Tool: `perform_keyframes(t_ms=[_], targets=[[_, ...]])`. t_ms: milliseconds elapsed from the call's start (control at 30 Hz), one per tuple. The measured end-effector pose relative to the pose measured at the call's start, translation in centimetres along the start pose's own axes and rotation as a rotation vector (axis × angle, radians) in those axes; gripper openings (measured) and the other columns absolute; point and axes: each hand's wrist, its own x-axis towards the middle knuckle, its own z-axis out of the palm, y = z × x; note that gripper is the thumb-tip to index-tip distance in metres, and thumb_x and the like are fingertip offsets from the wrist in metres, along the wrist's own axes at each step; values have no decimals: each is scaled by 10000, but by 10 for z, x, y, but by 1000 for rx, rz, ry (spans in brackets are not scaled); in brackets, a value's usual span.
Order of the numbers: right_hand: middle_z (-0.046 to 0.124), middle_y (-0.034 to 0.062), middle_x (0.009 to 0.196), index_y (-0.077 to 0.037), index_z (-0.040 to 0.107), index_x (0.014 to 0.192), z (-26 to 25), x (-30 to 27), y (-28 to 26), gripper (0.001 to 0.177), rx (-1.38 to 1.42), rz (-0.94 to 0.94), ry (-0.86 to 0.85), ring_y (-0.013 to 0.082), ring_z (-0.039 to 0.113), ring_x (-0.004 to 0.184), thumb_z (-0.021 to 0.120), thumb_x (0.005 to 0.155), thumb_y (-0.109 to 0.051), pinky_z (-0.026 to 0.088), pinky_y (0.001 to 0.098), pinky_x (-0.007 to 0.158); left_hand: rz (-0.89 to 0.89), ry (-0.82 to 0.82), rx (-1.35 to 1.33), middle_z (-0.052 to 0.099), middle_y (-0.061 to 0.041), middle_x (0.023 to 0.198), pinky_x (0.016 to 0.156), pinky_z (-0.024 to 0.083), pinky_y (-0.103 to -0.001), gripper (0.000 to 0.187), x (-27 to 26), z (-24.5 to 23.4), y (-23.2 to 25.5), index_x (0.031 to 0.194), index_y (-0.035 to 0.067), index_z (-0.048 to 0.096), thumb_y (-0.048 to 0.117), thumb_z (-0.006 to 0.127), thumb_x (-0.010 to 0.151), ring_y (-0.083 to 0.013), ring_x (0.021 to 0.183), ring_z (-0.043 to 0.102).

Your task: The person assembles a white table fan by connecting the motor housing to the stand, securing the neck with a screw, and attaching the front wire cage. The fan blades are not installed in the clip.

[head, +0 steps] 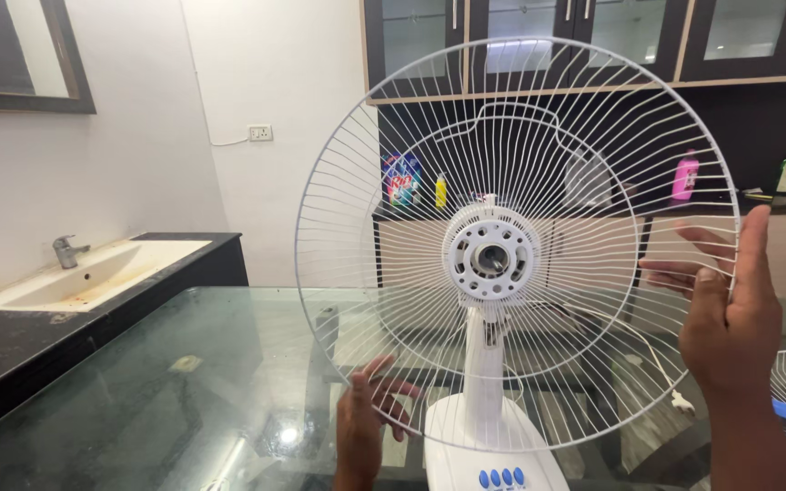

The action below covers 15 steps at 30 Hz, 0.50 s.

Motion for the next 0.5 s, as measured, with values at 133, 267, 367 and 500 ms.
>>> perform_keyframes(t_ms=[133, 267, 367, 500], targets=[[491, 284, 1448, 35, 109, 1559, -7, 3, 13, 484, 209, 49, -21, 363, 698, 1097, 337, 1132, 25, 621, 451, 1030, -82, -38, -164, 747, -237, 795, 380, 526, -311, 784, -7, 16, -4, 1444, -66, 390, 563, 295, 986, -237, 500, 717], [480, 306, 1450, 22, 102, 1542, -22, 10, 21, 554, 126, 188, -149, 406, 680, 1148, 390, 1069, 27, 612, 483, 958, -54, -32, -263, 732, -242, 820, 437, 582, -335, 789, -8, 22, -3, 1454, -77, 347, 561, 332, 989, -264, 545, 740], [491, 336, 1425, -98, -27, 1658, -41, 17, 22, 798, -24, 327, -319, 463, 683, 1106, 403, 1002, 49, 613, 518, 886, -34, -50, -289, 737, -242, 854, 469, 600, -339, 816, -9, 21, -3, 1461, -74, 331, 579, 361, 973, -268, 570, 747], [525, 261, 1480, -283, -141, 1680, -52, 24, 25, 957, -160, 420, -536, 439, 739, 1066, 403, 955, 24, 600, 495, 883, 10, -123, -341, 725, -257, 927, 530, 608, -342, 835, -8, 19, -6, 1469, -87, 307, 569, 437, 969, -280, 634, 756]])
